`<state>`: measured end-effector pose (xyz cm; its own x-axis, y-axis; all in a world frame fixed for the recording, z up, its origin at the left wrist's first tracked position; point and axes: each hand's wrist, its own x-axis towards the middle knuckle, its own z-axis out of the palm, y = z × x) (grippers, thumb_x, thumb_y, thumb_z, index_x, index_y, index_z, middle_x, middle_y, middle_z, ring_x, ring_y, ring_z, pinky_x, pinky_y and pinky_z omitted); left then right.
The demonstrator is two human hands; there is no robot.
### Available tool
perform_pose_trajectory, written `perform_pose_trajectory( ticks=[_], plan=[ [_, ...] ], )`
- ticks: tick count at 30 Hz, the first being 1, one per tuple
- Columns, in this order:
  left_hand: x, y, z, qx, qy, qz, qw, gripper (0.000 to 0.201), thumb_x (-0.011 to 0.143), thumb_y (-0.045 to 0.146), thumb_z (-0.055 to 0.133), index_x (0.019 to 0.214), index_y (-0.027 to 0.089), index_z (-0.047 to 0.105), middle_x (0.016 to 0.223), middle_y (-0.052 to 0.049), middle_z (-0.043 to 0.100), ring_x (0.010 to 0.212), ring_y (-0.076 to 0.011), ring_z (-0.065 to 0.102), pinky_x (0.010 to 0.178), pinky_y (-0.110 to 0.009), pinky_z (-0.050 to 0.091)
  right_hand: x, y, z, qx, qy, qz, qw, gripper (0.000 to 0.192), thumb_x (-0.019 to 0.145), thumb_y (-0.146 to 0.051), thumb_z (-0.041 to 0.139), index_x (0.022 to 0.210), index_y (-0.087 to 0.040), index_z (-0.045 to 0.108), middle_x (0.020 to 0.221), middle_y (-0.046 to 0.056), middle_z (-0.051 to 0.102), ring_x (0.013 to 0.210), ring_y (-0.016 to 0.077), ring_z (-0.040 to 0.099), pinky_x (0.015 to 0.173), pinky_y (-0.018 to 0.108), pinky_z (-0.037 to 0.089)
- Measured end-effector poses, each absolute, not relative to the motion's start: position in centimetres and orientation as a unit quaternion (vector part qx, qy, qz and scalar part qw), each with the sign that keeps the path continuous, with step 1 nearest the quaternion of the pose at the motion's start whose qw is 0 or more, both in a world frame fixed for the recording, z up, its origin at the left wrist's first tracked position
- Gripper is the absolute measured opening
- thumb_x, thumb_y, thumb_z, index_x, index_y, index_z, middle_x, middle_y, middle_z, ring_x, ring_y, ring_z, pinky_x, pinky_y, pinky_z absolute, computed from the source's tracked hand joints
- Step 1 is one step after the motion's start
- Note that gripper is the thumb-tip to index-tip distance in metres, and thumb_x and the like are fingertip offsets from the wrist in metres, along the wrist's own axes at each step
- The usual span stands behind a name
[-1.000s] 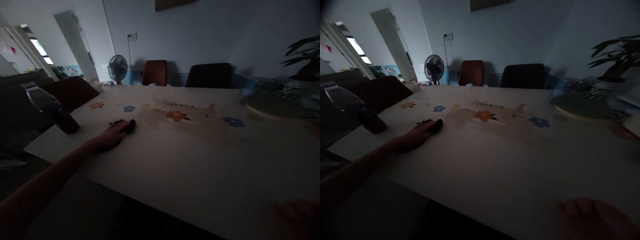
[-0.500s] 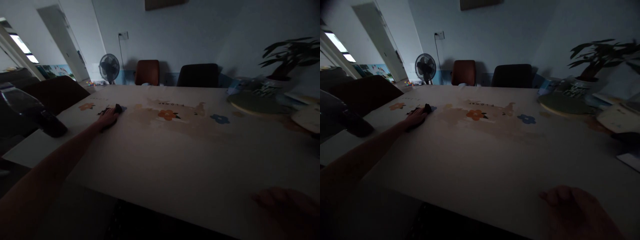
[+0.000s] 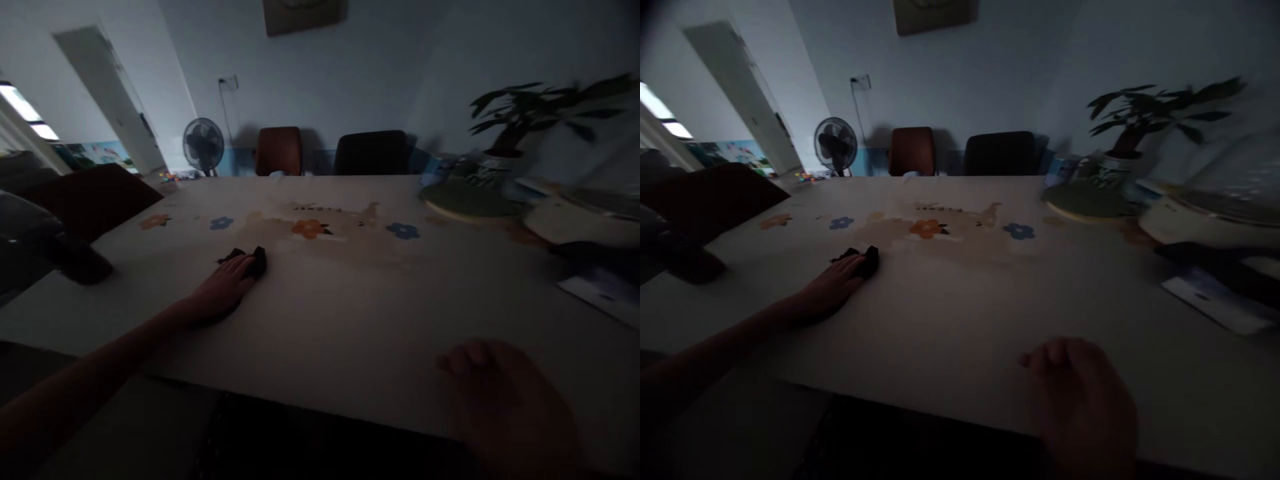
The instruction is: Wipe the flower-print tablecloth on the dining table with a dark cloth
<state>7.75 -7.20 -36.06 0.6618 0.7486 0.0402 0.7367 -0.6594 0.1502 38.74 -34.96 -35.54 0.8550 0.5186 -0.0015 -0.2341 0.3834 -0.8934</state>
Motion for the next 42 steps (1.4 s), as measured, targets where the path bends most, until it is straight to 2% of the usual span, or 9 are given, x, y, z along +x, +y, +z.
perform_pose_trajectory(
  ticks=[8,14,19,22,28,30,35,37,42],
  plan=[
    [19.8,-12.8,-35.5,0.95,0.298,0.036,0.089,0.06,0.095,0.038,0.034,0.149,0.015,0.037,0.159,-0.012,0.035,0.148,-0.028,0.03,0.123,-0.047,0.027,37.2,-35.5,-34.4,-0.394,-0.176,0.268,0.861,0.03,0.073,-0.035,0.083,0.068,-0.019,0.058,0.063,-0.006,0.051,0.05,0.0093,0.054,0.05,0.025,0.056],
    [31.6,-18.3,-35.3,0.981,0.16,0.059,0.094,0.056,0.099,0.04,0.033,0.149,0.014,0.037,0.156,-0.013,0.038,0.146,-0.0259,0.031,0.122,-0.044,0.027,37.1,-35.7,-34.1,-0.376,-0.177,0.289,0.862,0.028,0.075,-0.033,0.081,0.065,-0.018,0.06,0.061,-0.004,0.053,0.049,0.0103,0.054,0.05,0.025,0.056],
    [40.3,-19.9,-35.3,0.989,0.067,0.057,0.115,0.057,0.1,0.042,0.033,0.151,0.015,0.033,0.158,-0.012,0.036,0.147,-0.0263,0.028,0.121,-0.048,0.026,37.1,-35.9,-34.0,-0.377,-0.175,0.296,0.86,0.029,0.076,-0.032,0.081,0.064,-0.018,0.059,0.06,-0.004,0.052,0.047,0.0099,0.053,0.05,0.024,0.055],
    [43.7,-19.8,-35.3,0.99,0.043,0.043,0.126,0.058,0.1,0.045,0.033,0.152,0.019,0.031,0.16,-0.009,0.032,0.149,-0.0243,0.024,0.123,-0.049,0.02,37.1,-36.0,-34.2,-0.381,-0.173,0.292,0.86,0.029,0.078,-0.032,0.079,0.065,-0.018,0.057,0.061,-0.004,0.051,0.047,0.0097,0.052,0.049,0.024,0.054],
    [46.0,-19.3,-35.3,0.987,0.054,0.037,0.148,0.059,0.099,0.052,0.033,0.151,0.026,0.032,0.162,-0.005,0.029,0.151,-0.0237,0.019,0.122,-0.065,0.007,37.1,-35.9,-34.5,-0.401,-0.171,0.282,0.854,0.03,0.079,-0.033,0.077,0.066,-0.018,0.055,0.062,-0.004,0.05,0.049,0.0096,0.051,0.049,0.024,0.053],
    [46.4,-19.3,-35.3,0.984,0.086,0.048,0.152,0.059,0.098,0.052,0.033,0.151,0.024,0.034,0.161,-0.007,0.031,0.15,-0.0256,0.021,0.122,-0.064,0.01,37.1,-35.8,-34.5,-0.406,-0.166,0.279,0.854,0.029,0.077,-0.032,0.078,0.066,-0.018,0.056,0.063,-0.004,0.051,0.049,0.0097,0.051,0.049,0.024,0.052],
    [46.4,-19.6,-35.3,0.964,0.2,0.081,0.154,0.065,0.1,0.047,0.026,0.15,0.007,0.033,0.158,-0.026,0.027,0.149,-0.0368,0.021,0.119,-0.063,0.018,37.2,-35.7,-34.4,-0.422,-0.166,0.261,0.852,0.031,0.073,-0.034,0.081,0.066,-0.018,0.056,0.062,-0.004,0.051,0.049,0.0099,0.053,0.049,0.024,0.053],
    [45.5,-19.7,-35.3,0.964,0.202,0.083,0.151,0.063,0.1,0.046,0.027,0.148,0.006,0.036,0.156,-0.026,0.031,0.148,-0.0373,0.024,0.119,-0.06,0.02,37.2,-35.7,-34.3,-0.425,-0.169,0.252,0.853,0.032,0.073,-0.035,0.081,0.065,-0.018,0.056,0.061,-0.005,0.051,0.048,0.01,0.052,0.048,0.025,0.053],
    [39.8,-18.9,-35.2,0.976,0.153,0.08,0.13,0.058,0.1,0.044,0.033,0.146,0.011,0.04,0.153,-0.019,0.039,0.144,-0.0323,0.032,0.119,-0.051,0.026,37.1,-35.7,-34.1,-0.425,-0.177,0.248,0.852,0.03,0.07,-0.033,0.083,0.063,-0.017,0.059,0.06,-0.004,0.052,0.048,0.01,0.053,0.048,0.025,0.054]
  ],
)
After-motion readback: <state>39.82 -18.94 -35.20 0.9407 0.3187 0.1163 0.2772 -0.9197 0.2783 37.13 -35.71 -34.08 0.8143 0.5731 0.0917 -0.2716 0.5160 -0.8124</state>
